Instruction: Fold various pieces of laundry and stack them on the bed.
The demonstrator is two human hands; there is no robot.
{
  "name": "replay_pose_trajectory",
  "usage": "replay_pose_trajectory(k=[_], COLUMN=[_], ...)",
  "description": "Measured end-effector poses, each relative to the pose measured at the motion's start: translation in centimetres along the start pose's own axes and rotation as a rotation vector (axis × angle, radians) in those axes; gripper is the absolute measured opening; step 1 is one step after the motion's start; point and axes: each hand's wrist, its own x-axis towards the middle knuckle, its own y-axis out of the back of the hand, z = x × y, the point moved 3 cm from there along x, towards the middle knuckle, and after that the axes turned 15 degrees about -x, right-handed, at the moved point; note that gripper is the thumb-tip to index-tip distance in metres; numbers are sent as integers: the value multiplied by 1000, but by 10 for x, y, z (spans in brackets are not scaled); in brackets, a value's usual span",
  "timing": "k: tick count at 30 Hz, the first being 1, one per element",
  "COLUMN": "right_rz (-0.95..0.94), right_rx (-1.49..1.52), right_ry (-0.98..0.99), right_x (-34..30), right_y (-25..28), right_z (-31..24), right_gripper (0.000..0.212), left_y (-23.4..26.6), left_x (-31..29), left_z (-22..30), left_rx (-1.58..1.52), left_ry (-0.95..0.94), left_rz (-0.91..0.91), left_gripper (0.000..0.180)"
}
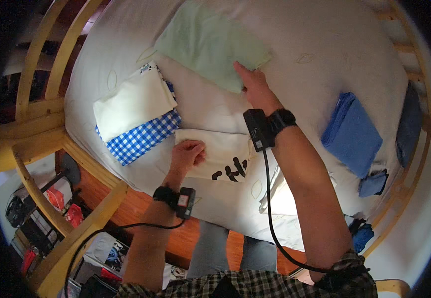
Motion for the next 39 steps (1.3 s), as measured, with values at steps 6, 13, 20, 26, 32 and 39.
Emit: replay_pose_trajectory(k=[6,13,20,26,32,39], right_rz=[339,248,509,306,286,545], right_rx=[-27,280,357,334,-311,-278], right_ry=[-33,11,-35,1,320,167], right_x=[41,32,50,66,17,11], right_y=[5,-6,8,5,-46,51], right_z=[13,7,-26,-46,-74,-14], right_gripper=[43,48,43,34,47,62], left_y=[-9,-3,-5,-11,-6,-10], left_x=[6,8,8,11,-5,1], left_z=[-9,-5,2,6,1,-8], left_rx=[63,141,96,159,97,33], left_ry=[-29,-10,28,26,52,122], left_rz=[50,47,46,83,134,34], left_gripper=[11,16,13,12,12,14])
